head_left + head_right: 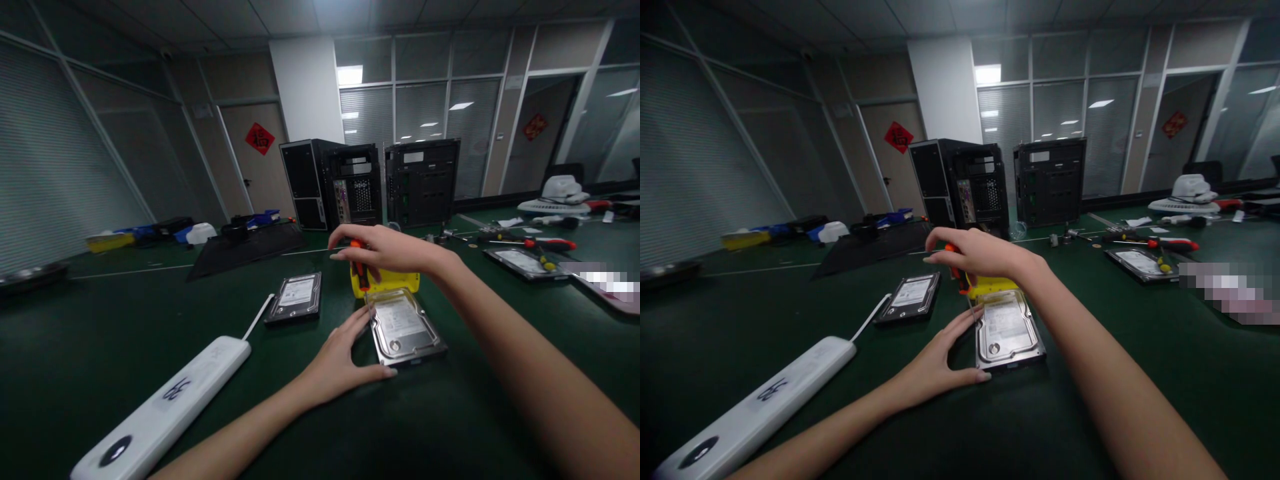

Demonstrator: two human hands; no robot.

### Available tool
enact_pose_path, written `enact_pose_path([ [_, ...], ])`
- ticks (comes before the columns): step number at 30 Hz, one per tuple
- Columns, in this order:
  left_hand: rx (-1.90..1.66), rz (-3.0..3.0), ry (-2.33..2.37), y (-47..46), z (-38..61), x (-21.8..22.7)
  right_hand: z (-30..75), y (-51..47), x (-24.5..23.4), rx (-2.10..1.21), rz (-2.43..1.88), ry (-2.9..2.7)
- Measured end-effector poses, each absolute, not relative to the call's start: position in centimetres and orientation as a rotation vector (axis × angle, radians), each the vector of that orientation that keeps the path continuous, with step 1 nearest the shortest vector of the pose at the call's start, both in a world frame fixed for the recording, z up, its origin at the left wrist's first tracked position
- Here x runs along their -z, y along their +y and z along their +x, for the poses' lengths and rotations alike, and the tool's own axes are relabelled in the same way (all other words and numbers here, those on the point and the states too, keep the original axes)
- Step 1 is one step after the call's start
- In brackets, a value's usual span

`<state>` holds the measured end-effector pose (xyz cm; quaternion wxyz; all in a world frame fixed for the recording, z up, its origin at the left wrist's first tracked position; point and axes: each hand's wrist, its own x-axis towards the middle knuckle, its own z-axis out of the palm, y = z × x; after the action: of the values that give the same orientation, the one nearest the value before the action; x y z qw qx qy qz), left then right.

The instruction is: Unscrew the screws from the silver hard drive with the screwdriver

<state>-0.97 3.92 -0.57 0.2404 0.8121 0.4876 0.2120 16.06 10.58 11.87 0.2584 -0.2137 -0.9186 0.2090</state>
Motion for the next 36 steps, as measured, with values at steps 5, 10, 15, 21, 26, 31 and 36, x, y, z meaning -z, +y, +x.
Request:
enact_pose_path([
  [5,-0.589,2.222,1.329,3.86,-0.89,0.42,16.09,10.51,-11.95,-0.587,-0.621,-2.527],
  [10,-0.592,2.216,1.333,3.87,-0.86,0.44,16.18,10.27,-12.2,-0.68,-0.608,-2.539],
  [15,-0.586,2.221,1.332,3.84,-0.9,0.4,16.16,10.36,-12.06,-0.71,-0.613,-2.521],
  [21,-0.568,2.219,1.344,3.86,-0.91,0.37,16.22,10.76,-11.78,-0.65,-0.652,-2.473],
  [26,-0.568,2.222,1.335,3.9,-0.94,0.39,16.3,10.68,-11.77,-0.516,-0.68,-2.488],
  [31,-0.572,2.233,1.33,4.03,-1.02,0.52,16.35,10.88,-11.55,-0.326,-0.742,-2.457],
  [36,-0.572,2.238,1.327,4.14,-1.11,0.78,16.43,10.74,-11.81,-0.292,-0.754,-2.498],
])
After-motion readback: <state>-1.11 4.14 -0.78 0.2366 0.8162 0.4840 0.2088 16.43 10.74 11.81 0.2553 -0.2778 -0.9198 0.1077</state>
